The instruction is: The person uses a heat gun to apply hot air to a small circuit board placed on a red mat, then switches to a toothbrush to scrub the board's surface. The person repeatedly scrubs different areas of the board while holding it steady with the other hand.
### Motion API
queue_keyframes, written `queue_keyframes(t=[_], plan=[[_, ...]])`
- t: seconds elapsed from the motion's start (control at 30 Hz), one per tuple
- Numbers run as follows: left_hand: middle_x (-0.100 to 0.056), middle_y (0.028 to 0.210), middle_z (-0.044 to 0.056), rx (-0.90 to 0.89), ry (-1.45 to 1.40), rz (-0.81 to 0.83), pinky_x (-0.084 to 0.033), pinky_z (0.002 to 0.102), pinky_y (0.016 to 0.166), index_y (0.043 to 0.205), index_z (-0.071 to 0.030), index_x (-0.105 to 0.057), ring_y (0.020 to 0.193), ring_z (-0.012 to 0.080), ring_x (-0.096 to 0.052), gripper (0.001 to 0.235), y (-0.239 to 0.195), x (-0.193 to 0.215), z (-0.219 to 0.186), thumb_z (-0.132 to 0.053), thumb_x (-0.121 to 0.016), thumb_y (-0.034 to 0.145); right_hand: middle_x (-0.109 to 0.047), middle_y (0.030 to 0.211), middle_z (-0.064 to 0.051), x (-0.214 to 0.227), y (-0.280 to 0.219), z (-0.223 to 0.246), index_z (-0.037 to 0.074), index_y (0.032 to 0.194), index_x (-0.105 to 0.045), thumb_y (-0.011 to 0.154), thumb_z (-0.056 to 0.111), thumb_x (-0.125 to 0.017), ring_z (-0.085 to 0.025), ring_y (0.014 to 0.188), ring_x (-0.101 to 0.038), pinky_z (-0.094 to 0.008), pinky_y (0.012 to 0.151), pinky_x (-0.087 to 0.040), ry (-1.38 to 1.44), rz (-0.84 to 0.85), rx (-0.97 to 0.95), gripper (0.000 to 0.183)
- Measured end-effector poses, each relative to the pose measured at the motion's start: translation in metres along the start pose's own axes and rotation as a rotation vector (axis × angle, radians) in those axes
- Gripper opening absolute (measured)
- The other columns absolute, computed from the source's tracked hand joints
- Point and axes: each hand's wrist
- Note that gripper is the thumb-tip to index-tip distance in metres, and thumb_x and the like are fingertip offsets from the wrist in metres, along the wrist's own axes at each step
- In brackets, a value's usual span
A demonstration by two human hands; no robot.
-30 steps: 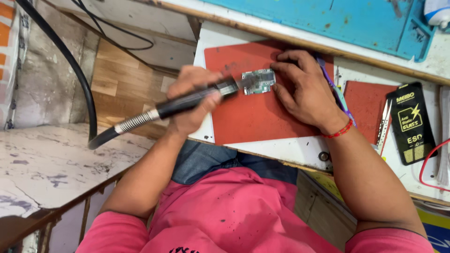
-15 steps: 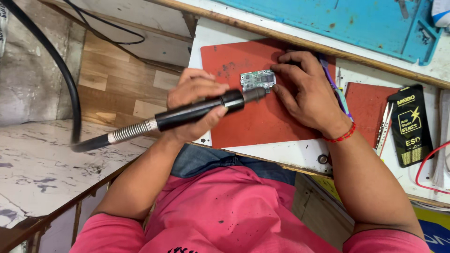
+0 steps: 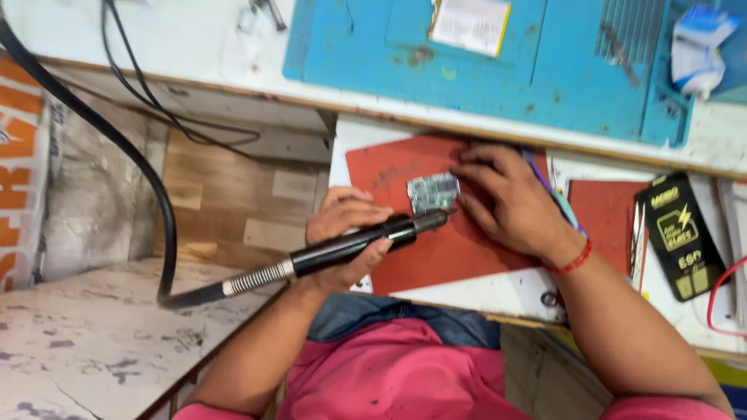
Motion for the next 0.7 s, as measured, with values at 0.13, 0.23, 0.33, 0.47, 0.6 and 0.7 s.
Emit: queue_keyframes(t=[0.13,0.23,0.33,0.47,0.6,0.7], plan=[[-0.076,0.11,0.011,0.095,-0.028,-0.171,-0.053,0.04,0.102,0.109,-0.002,-0.072,0.106,0.0263,-0.068,0.027,-0.001,-0.004,-0.001,-0.022,-0.077,0.092,-0.061,0.127,-0.016,0.006,0.002,0.007,0.003,0.122,-0.068,0.085,0.011,-0.074,-0.036,0.119,-0.059,-0.044,0.102,-0.05,0.0,0.016,-0.026,0.038],[-0.075,0.109,0.011,0.047,-0.062,-0.128,-0.053,0.039,0.102,0.107,-0.001,-0.072,0.105,0.0265,-0.068,0.028,0.003,-0.003,-0.002,-0.022,-0.077,0.089,-0.061,0.127,-0.017,0.007,0.005,0.012,0.003,0.124,-0.068,0.082,0.012,-0.074,-0.037,0.118,-0.059,-0.045,0.101,-0.049,0.004,-0.005,-0.007,0.043],[-0.074,0.109,0.012,0.11,-0.084,-0.225,-0.055,0.037,0.099,0.106,-0.001,-0.071,0.106,0.0257,-0.067,0.026,0.003,-0.007,0.001,-0.022,-0.076,0.091,-0.06,0.127,-0.018,0.005,0.005,0.009,0.004,0.122,-0.068,0.081,0.012,-0.075,-0.038,0.118,-0.058,-0.045,0.101,-0.048,-0.031,-0.013,0.028,0.042],[-0.075,0.11,0.012,0.045,-0.066,-0.146,-0.053,0.039,0.104,0.106,-0.001,-0.07,0.11,0.025,-0.067,0.028,-0.009,-0.004,0.0,-0.022,-0.077,0.09,-0.06,0.13,-0.017,-0.007,-0.009,0.007,0.004,0.122,-0.068,0.086,0.011,-0.074,-0.039,0.121,-0.058,-0.045,0.103,-0.048,-0.037,-0.039,-0.011,0.038],[-0.075,0.11,0.013,0.098,-0.021,-0.317,-0.053,0.038,0.102,0.107,0.001,-0.071,0.11,0.0265,-0.066,0.026,0.001,-0.003,-0.003,-0.019,-0.076,0.09,-0.059,0.129,-0.019,-0.001,0.006,0.008,0.002,0.122,-0.067,0.084,0.011,-0.075,-0.038,0.12,-0.059,-0.043,0.103,-0.049,-0.004,-0.063,-0.011,0.04],[-0.076,0.109,0.013,-0.067,-0.035,-0.099,-0.051,0.039,0.106,0.105,0.0,-0.07,0.109,0.0268,-0.067,0.025,-0.001,-0.004,-0.003,-0.018,-0.077,0.089,-0.059,0.129,-0.019,-0.001,0.002,0.011,0.001,0.122,-0.068,0.084,0.011,-0.076,-0.039,0.12,-0.058,-0.044,0.102,-0.048,0.0,-0.069,-0.017,0.04]])
Point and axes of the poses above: each hand's wrist, its own y-axis towards the middle knuckle, its own x-axis out of the back of the hand, z = x × y
